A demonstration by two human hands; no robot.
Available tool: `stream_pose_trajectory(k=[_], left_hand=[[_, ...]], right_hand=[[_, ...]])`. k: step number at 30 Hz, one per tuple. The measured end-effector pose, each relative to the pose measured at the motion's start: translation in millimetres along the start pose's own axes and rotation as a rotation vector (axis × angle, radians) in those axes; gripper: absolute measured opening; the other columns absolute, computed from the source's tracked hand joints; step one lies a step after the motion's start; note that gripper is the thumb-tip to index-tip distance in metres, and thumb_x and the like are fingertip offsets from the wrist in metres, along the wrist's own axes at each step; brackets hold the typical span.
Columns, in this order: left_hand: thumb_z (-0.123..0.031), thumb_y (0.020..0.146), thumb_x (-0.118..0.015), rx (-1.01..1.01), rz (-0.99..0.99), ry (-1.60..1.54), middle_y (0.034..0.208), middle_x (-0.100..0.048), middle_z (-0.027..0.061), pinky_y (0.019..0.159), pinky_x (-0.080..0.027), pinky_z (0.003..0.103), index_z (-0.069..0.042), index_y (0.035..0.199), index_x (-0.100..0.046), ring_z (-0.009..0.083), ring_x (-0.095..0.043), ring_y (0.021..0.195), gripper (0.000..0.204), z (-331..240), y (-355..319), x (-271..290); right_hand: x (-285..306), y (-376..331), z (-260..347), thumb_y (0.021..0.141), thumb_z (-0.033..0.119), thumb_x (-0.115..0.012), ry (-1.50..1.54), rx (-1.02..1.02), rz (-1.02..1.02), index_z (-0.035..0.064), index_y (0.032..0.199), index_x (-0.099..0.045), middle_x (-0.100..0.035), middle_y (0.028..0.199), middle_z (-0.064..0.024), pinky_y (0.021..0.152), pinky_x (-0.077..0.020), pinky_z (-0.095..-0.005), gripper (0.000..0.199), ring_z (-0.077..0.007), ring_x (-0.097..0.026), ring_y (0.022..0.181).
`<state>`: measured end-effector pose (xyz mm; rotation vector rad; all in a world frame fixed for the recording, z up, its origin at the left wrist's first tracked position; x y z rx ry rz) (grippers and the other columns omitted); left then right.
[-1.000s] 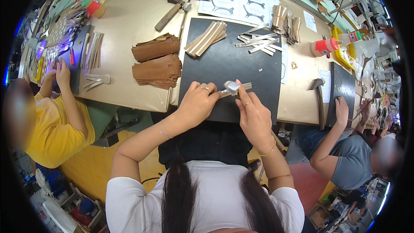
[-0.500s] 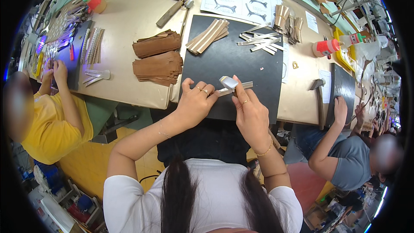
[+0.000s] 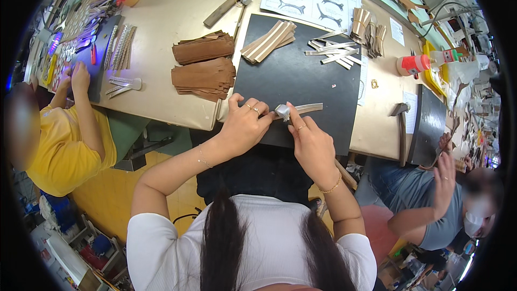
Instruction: The person repeatedly smooths the edges of thin leather strips using a small metal tool on a black mat. They pick up each strip, run the tool along its length, and place it back on the table. Other workers are visible in the background performing similar tasks.
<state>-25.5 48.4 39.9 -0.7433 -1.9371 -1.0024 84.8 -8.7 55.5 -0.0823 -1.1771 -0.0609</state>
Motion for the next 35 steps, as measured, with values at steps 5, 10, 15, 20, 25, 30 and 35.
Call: stream_pose_trajectory(k=[5,10,15,20,25,30,35], left_hand=[[-0.017,0.087,-0.076,-0.019,-0.044,-0.03,0.089,-0.063,-0.0016,0.091,-0.034,0.048,-0.012,0.091,-0.075,0.0176,-0.06,0.092,0.006,4,-3,4],[-0.019,0.085,-0.078,-0.08,-0.09,0.06,0.088,-0.062,-0.0028,0.09,-0.034,0.048,-0.013,0.091,-0.073,0.0159,-0.06,0.091,0.009,-2,-6,5],[-0.021,0.085,-0.079,-0.082,-0.095,0.055,0.089,-0.062,-0.002,0.09,-0.035,0.048,-0.012,0.095,-0.074,0.0167,-0.06,0.091,0.014,-1,-9,7],[-0.022,0.085,-0.079,-0.081,-0.082,0.063,0.091,-0.062,-0.0016,0.092,-0.035,0.048,-0.012,0.096,-0.075,0.017,-0.06,0.094,0.016,-1,-16,5],[-0.023,0.084,-0.079,-0.074,-0.079,0.063,0.093,-0.064,-0.0015,0.092,-0.035,0.048,-0.011,0.096,-0.076,0.0171,-0.06,0.095,0.017,-4,-16,9],[-0.022,0.085,-0.079,0.074,-0.05,-0.285,0.095,-0.067,-0.001,0.091,-0.036,0.047,-0.012,0.097,-0.077,0.018,-0.062,0.089,0.016,-2,3,56],[-0.017,0.074,-0.088,-0.143,-0.24,-0.253,0.097,-0.071,0.0018,0.093,-0.042,0.04,-0.013,0.101,-0.078,0.016,-0.066,0.087,0.029,-57,38,189]], right_hand=[[5,-4,-2,0.099,0.018,-0.064,0.004,0.017,-0.007,0.0172,0.149,-0.054,-0.059,0.084,-0.0077,0.059,-0.0548,-0.0397,0.052,-0.0271,-0.065,0.064],[13,1,9,0.098,0.018,-0.065,0.11,0.086,-0.169,0.0176,0.15,-0.053,-0.059,0.084,-0.0075,0.057,-0.0541,-0.039,0.054,-0.0261,-0.065,0.063],[-4,-4,7,0.097,0.016,-0.066,0.018,0.036,-0.04,0.0174,0.151,-0.052,-0.059,0.083,-0.0074,0.057,-0.0537,-0.0386,0.056,-0.026,-0.065,0.064],[10,0,11,0.097,0.015,-0.067,0.094,0.091,-0.126,0.0165,0.151,-0.052,-0.064,0.091,-0.009,0.059,-0.0549,-0.0391,0.056,-0.028,-0.068,0.069],[9,2,18,0.096,0.012,-0.067,0.148,0.08,-0.104,0.015,0.151,-0.052,-0.067,0.099,-0.0107,0.061,-0.0559,-0.0401,0.057,-0.0296,-0.07,0.074],[7,1,15,0.094,0.01,-0.068,0.141,0.101,-0.09,0.0163,0.152,-0.05,-0.066,0.097,-0.0096,0.061,-0.0559,-0.0406,0.061,-0.0299,-0.07,0.073],[-18,-1,17,0.094,0.015,-0.07,0.044,0.101,0.025,0.0189,0.153,-0.05,-0.065,0.095,-0.0068,0.06,-0.057,-0.0391,0.063,-0.0268,-0.07,0.07]])
Point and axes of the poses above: each hand's wrist, its own y-axis towards the middle knuckle, its own x-axis out of the back of the hand, z = x × y, the point moved 10 cm from there along y, towards the middle knuckle
